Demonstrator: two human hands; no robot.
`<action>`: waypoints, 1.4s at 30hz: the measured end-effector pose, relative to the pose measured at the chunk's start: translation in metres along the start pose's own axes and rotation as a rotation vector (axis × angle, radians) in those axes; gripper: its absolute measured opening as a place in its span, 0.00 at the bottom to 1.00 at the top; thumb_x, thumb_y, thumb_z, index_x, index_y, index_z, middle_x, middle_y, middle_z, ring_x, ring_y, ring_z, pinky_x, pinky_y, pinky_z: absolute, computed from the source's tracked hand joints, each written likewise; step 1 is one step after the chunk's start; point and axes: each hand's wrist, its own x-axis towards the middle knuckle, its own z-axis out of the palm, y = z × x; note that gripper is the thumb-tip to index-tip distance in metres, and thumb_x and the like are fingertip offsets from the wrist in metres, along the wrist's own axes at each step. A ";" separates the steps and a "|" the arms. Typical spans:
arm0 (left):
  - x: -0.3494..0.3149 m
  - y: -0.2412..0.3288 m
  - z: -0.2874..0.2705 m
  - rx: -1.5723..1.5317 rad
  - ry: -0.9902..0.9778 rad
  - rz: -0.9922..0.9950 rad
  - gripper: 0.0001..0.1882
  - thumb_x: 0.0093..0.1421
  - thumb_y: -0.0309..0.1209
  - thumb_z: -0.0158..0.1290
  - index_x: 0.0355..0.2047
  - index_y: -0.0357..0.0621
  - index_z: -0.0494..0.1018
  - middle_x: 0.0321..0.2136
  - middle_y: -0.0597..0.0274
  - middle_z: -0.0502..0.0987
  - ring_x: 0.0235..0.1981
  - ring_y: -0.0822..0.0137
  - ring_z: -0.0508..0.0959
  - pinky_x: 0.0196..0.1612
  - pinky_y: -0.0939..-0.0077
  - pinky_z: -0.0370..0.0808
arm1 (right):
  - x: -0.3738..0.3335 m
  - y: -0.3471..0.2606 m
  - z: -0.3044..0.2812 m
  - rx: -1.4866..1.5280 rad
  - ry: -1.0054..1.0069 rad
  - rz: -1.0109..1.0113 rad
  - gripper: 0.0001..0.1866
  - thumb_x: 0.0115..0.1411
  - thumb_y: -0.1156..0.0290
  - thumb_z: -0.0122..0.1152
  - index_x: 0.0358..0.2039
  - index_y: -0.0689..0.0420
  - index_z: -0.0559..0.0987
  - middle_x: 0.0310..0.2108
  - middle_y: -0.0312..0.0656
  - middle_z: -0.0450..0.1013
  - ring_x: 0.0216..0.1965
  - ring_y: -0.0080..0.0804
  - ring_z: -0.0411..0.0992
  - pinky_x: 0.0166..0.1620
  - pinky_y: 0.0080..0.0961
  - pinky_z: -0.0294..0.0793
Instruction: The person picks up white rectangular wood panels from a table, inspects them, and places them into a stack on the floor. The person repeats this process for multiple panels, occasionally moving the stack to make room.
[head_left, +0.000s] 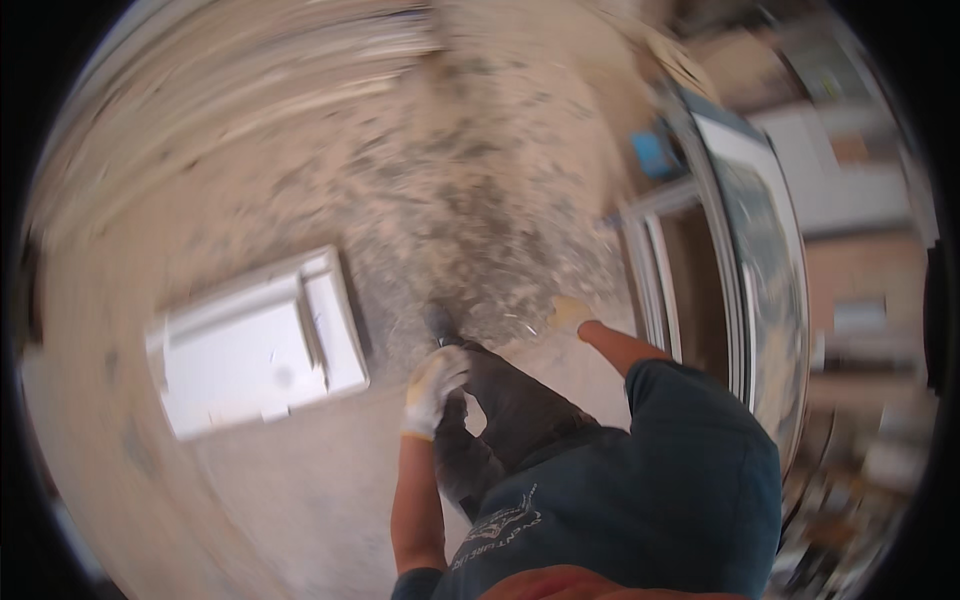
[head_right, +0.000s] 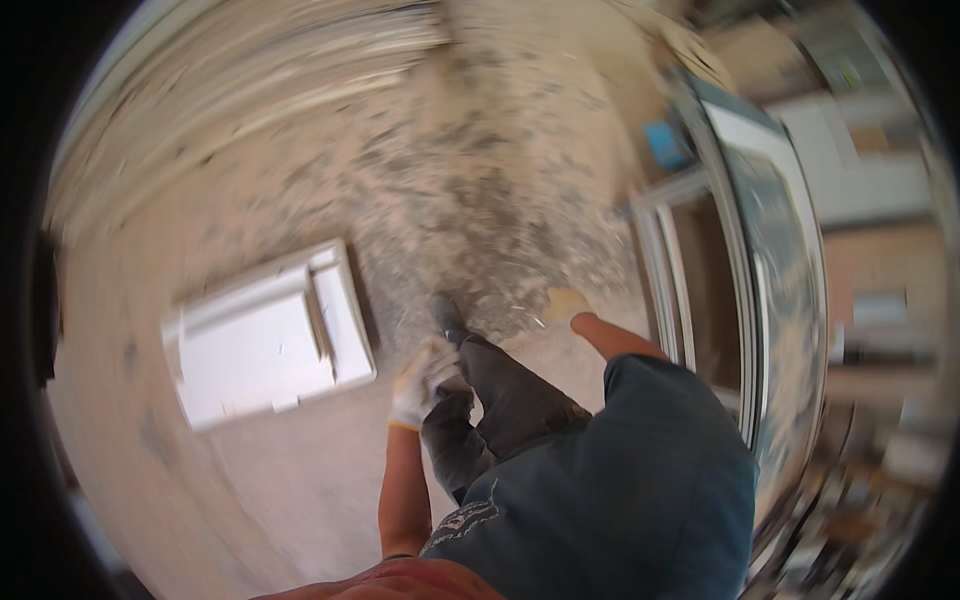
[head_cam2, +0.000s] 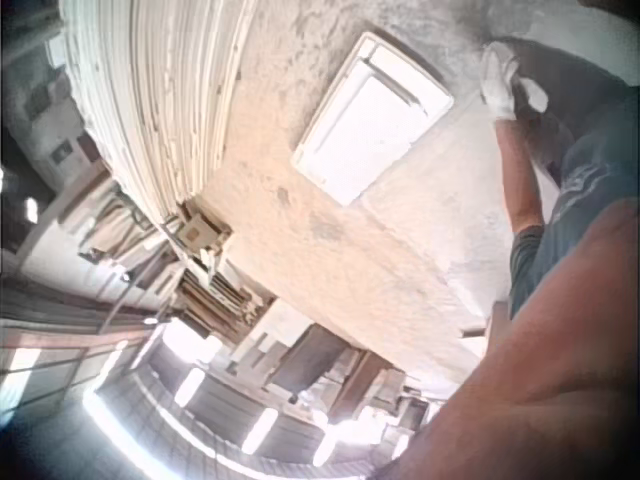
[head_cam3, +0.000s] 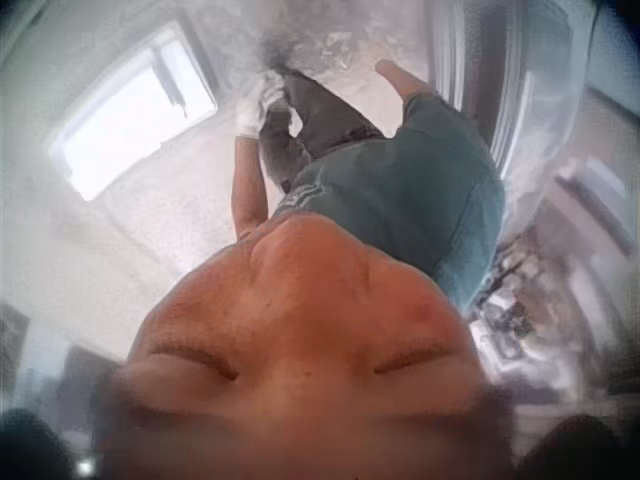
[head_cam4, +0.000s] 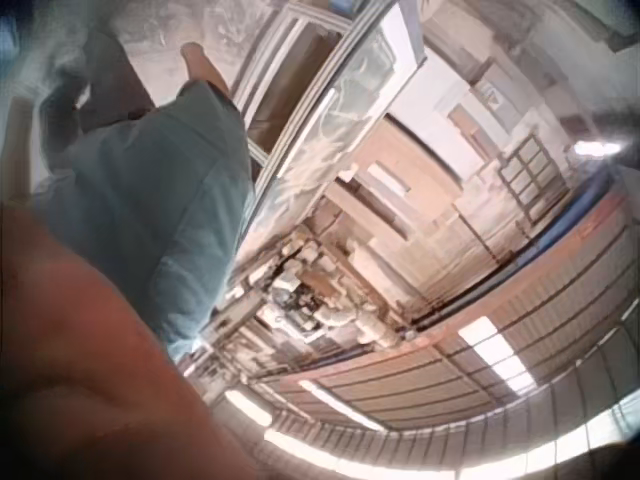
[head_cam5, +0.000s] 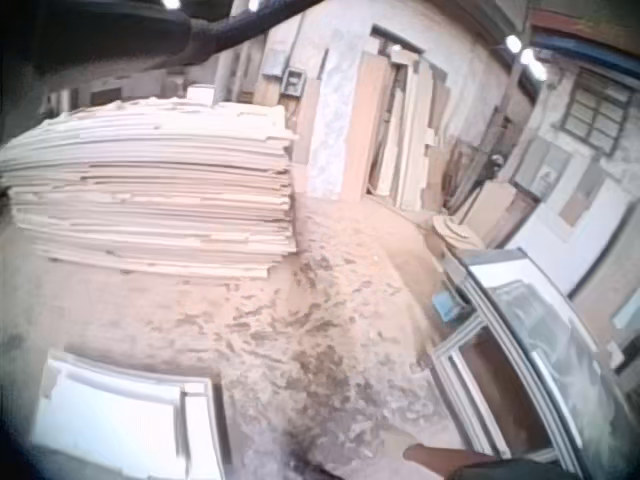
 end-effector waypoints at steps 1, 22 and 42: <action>-0.004 -0.006 -0.007 0.140 0.063 -0.019 0.22 0.72 0.39 0.55 0.58 0.35 0.73 0.48 0.52 0.82 0.45 0.58 0.84 0.48 0.65 0.84 | -0.033 0.056 0.009 0.108 0.169 0.053 0.26 0.59 0.51 0.61 0.49 0.59 0.81 0.48 0.55 0.80 0.51 0.57 0.77 0.55 0.47 0.75; 0.063 -0.252 0.308 2.002 -0.121 -0.273 0.17 0.69 0.39 0.52 0.51 0.41 0.77 0.39 0.48 0.83 0.39 0.53 0.84 0.46 0.55 0.79 | -0.386 0.763 0.089 0.645 0.363 1.181 0.29 0.64 0.50 0.61 0.58 0.56 0.77 0.58 0.53 0.75 0.63 0.52 0.71 0.63 0.49 0.71; 0.030 -0.291 0.411 0.929 0.072 -0.196 0.25 0.72 0.45 0.56 0.57 0.36 0.76 0.46 0.52 0.83 0.43 0.64 0.84 0.45 0.73 0.81 | -0.272 0.506 0.002 0.643 0.834 0.161 0.09 0.63 0.69 0.60 0.38 0.61 0.80 0.36 0.61 0.78 0.40 0.64 0.78 0.45 0.53 0.75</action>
